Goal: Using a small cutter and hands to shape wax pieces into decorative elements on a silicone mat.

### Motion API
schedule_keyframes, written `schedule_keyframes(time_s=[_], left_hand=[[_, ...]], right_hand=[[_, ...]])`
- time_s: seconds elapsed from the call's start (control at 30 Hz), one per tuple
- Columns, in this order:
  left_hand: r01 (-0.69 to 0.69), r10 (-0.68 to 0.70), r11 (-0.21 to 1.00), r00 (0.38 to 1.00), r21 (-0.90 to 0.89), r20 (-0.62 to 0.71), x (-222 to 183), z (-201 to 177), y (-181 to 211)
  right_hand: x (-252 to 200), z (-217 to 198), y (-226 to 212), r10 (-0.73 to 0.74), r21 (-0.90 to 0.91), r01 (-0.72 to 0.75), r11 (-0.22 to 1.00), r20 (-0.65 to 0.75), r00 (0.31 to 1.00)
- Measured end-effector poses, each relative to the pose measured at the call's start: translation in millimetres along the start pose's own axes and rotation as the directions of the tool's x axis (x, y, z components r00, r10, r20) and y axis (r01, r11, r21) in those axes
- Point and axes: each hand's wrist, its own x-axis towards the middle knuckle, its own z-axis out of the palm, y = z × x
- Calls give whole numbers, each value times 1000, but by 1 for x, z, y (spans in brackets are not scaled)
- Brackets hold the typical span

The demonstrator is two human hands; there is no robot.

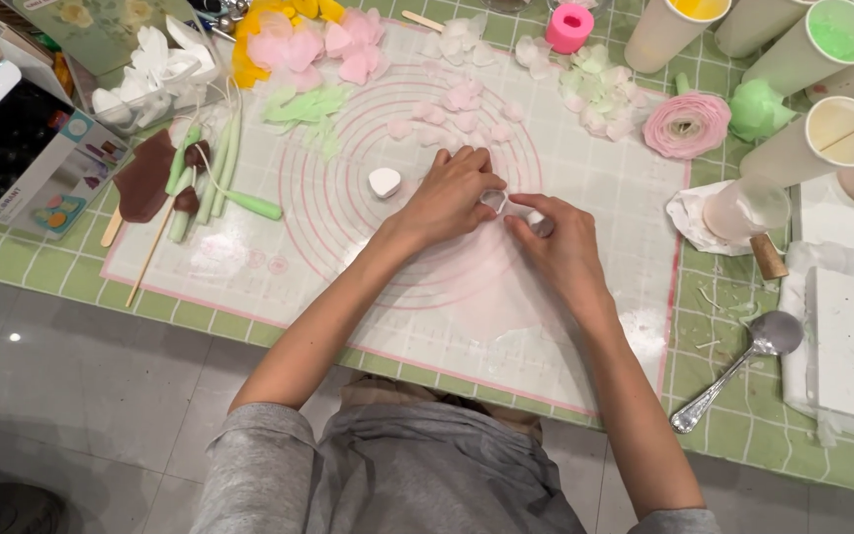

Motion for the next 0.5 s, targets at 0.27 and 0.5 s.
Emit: schedule_keyframes(time_s=[0.27, 0.5], left_hand=[[-1, 0, 1000, 999, -19, -50, -4, -7, -8], [41, -38, 998, 998, 54, -57, 0, -10, -4]], right_hand=[[12, -1, -3, -18, -169, 27, 985, 53, 998], [28, -8, -15, 89, -230, -51, 972, 156, 984]])
